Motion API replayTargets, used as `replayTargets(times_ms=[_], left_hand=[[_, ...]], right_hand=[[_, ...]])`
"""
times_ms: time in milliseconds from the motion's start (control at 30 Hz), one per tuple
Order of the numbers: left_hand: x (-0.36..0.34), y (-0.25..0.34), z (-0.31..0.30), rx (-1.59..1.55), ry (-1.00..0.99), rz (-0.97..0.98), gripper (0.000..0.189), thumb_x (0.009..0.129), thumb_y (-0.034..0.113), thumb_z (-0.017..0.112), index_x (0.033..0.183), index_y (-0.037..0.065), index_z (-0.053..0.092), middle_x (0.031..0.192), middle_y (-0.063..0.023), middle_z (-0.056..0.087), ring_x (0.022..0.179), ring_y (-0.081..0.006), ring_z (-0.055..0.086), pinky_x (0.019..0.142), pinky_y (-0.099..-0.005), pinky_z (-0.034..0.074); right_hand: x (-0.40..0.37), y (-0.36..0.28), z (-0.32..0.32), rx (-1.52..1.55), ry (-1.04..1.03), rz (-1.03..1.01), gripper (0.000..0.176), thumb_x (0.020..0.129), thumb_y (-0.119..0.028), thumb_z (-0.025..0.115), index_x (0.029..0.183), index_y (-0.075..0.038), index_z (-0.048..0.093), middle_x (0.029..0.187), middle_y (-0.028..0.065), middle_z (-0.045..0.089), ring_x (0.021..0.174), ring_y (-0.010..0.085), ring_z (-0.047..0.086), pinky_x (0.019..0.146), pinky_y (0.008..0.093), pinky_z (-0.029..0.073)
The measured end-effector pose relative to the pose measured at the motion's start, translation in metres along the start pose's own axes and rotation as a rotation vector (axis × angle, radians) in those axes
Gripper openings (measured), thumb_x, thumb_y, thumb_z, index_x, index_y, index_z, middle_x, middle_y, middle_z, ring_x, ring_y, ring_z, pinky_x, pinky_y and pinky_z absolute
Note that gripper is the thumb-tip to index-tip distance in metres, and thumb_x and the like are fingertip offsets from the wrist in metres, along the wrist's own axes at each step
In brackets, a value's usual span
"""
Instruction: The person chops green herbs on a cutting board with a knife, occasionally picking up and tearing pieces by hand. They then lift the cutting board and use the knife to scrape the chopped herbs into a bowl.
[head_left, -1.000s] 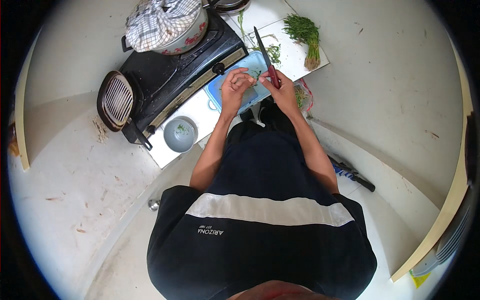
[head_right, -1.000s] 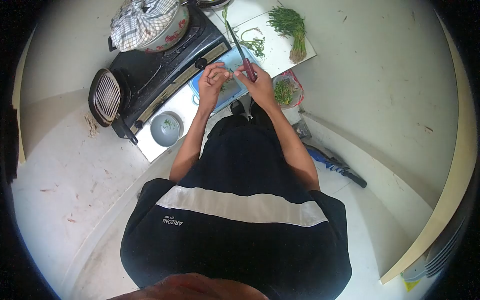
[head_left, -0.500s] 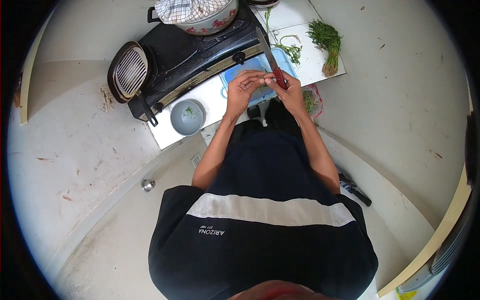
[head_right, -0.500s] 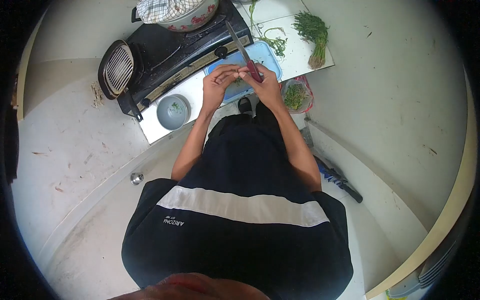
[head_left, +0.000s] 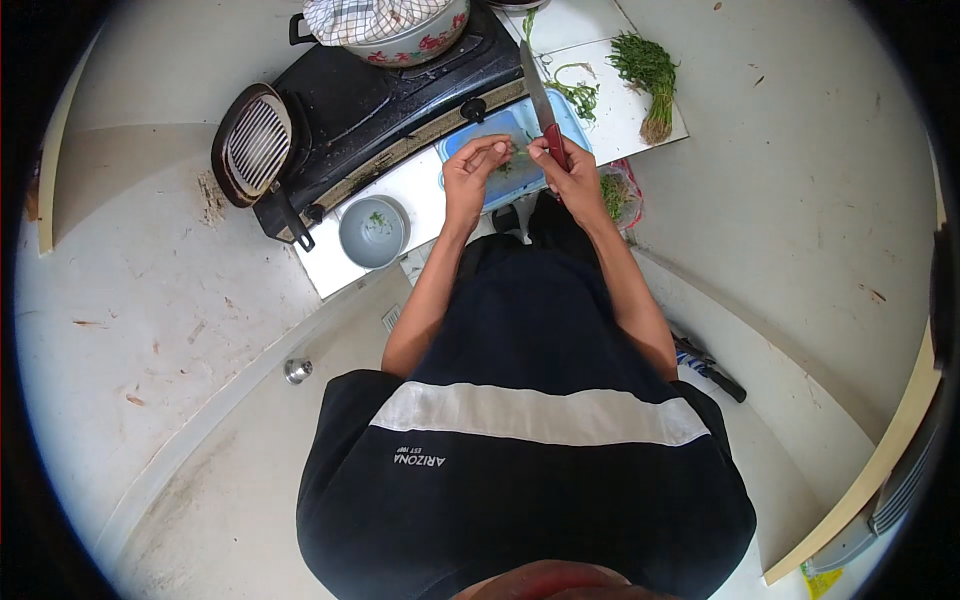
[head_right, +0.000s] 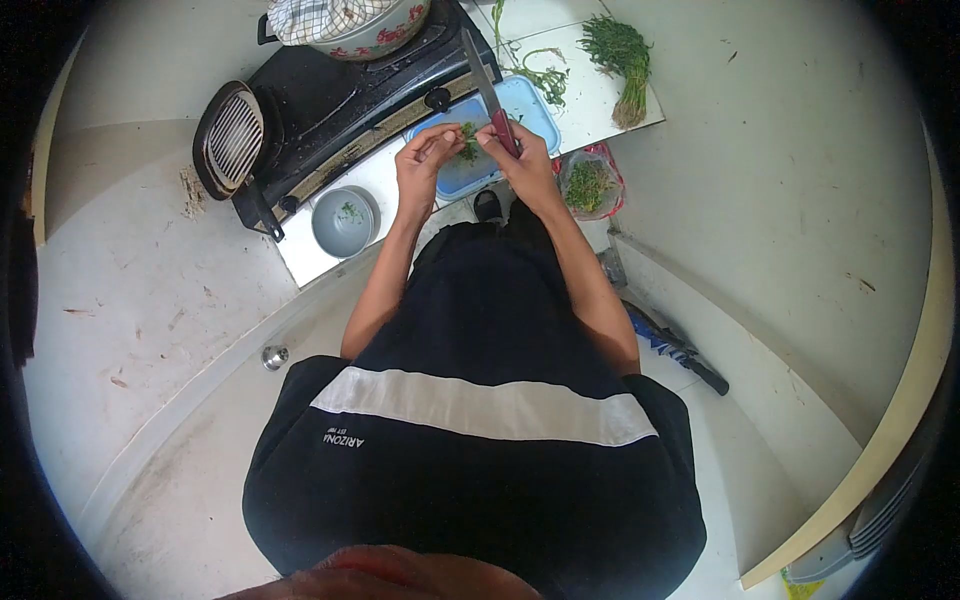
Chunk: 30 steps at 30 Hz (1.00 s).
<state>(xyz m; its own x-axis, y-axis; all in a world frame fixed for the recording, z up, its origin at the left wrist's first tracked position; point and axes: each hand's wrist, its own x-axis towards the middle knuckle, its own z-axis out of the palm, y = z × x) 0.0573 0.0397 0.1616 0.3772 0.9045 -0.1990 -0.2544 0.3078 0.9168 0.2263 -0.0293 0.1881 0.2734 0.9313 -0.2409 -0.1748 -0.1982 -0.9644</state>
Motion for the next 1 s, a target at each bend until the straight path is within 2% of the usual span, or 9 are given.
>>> replayTargets(times_ms=[133, 200, 300, 733, 800, 833, 900, 933, 1000], left_hand=[[0.003, 0.003, -0.004, -0.002, 0.036, 0.019, 0.022, 0.101, 0.013, 0.068, 0.117, -0.002, 0.071, 0.108, -0.0084, 0.073, 0.099, -0.0146, 0.070, 0.094, -0.0301, 0.057], [0.004, 0.005, -0.005, -0.022, 0.056, 0.024, 0.023, 0.101, 0.012, 0.068, 0.118, -0.002, 0.070, 0.107, -0.0083, 0.073, 0.100, -0.0144, 0.069, 0.093, -0.0298, 0.057], [0.004, 0.010, -0.006, -0.031, 0.086, 0.056, 0.023, 0.100, 0.010, 0.069, 0.119, -0.002, 0.069, 0.106, -0.0081, 0.073, 0.100, -0.0138, 0.069, 0.092, -0.0288, 0.056], [-0.003, 0.020, 0.007, 0.070, 0.012, 0.123, 0.019, 0.096, 0.002, 0.071, 0.114, -0.002, 0.068, 0.106, -0.0085, 0.073, 0.102, -0.0131, 0.069, 0.091, -0.0265, 0.052], [-0.004, 0.021, 0.010, 0.078, 0.029, 0.141, 0.018, 0.096, 0.001, 0.071, 0.113, -0.002, 0.068, 0.106, -0.0088, 0.074, 0.101, -0.0134, 0.069, 0.091, -0.0267, 0.053], [-0.004, 0.021, 0.010, 0.088, 0.044, 0.158, 0.018, 0.096, 0.001, 0.072, 0.113, -0.002, 0.068, 0.105, -0.0091, 0.074, 0.099, -0.0136, 0.070, 0.091, -0.0270, 0.053], [-0.003, 0.022, 0.010, 0.086, 0.040, 0.161, 0.017, 0.096, 0.001, 0.072, 0.112, -0.003, 0.069, 0.104, -0.0095, 0.075, 0.098, -0.0141, 0.070, 0.092, -0.0273, 0.053], [-0.003, 0.022, 0.009, 0.086, 0.037, 0.162, 0.016, 0.095, 0.001, 0.072, 0.110, -0.003, 0.070, 0.103, -0.0100, 0.075, 0.097, -0.0145, 0.071, 0.092, -0.0276, 0.053], [-0.003, 0.023, 0.008, 0.058, 0.038, 0.134, 0.015, 0.095, 0.002, 0.072, 0.110, -0.003, 0.070, 0.105, -0.0094, 0.075, 0.098, -0.0147, 0.070, 0.093, -0.0281, 0.053]], right_hand=[[0.001, -0.007, 0.004, 0.048, -0.019, -0.004, 0.019, 0.101, -0.020, 0.070, 0.108, -0.002, 0.070, 0.074, -0.0044, 0.061, 0.054, 0.0013, 0.040, 0.050, 0.0198, 0.032], [0.001, -0.014, 0.007, 0.134, -0.047, -0.026, 0.015, 0.102, -0.017, 0.067, 0.107, -0.002, 0.069, 0.088, 0.0017, 0.071, 0.054, 0.0012, 0.039, 0.050, 0.0191, 0.032], [0.003, -0.009, 0.005, 0.171, -0.088, 0.001, 0.013, 0.102, -0.014, 0.066, 0.105, -0.003, 0.068, 0.100, 0.0067, 0.075, 0.054, 0.0009, 0.040, 0.050, 0.0188, 0.032], [0.006, -0.018, 0.015, 0.134, -0.028, 0.006, 0.018, 0.097, -0.017, 0.074, 0.107, -0.003, 0.070, 0.092, 0.0018, 0.075, 0.056, 0.0006, 0.044, 0.048, 0.0200, 0.032], [0.004, -0.024, 0.015, 0.004, -0.008, -0.001, 0.019, 0.096, -0.015, 0.076, 0.109, -0.001, 0.070, 0.094, 0.0031, 0.075, 0.066, 0.0034, 0.057, 0.057, 0.0208, 0.044], [0.003, -0.023, 0.017, 0.003, -0.008, -0.001, 0.019, 0.096, -0.015, 0.076, 0.109, -0.001, 0.070, 0.094, 0.0031, 0.075, 0.066, 0.0034, 0.057, 0.057, 0.0208, 0.044], [0.004, -0.020, 0.022, -0.026, 0.071, -0.127, 0.020, 0.095, -0.012, 0.076, 0.109, 0.001, 0.070, 0.096, 0.0047, 0.075, 0.083, 0.0088, 0.067, 0.075, 0.0246, 0.053], [0.005, -0.017, 0.022, -0.027, 0.071, -0.128, 0.020, 0.095, -0.012, 0.076, 0.109, 0.001, 0.070, 0.096, 0.0047, 0.075, 0.083, 0.0088, 0.067, 0.075, 0.0246, 0.053], [0.008, -0.013, 0.025, -0.061, 0.128, -0.232, 0.021, 0.094, -0.010, 0.077, 0.110, 0.002, 0.069, 0.099, 0.0067, 0.075, 0.095, 0.0123, 0.069, 0.089, 0.0282, 0.054]])
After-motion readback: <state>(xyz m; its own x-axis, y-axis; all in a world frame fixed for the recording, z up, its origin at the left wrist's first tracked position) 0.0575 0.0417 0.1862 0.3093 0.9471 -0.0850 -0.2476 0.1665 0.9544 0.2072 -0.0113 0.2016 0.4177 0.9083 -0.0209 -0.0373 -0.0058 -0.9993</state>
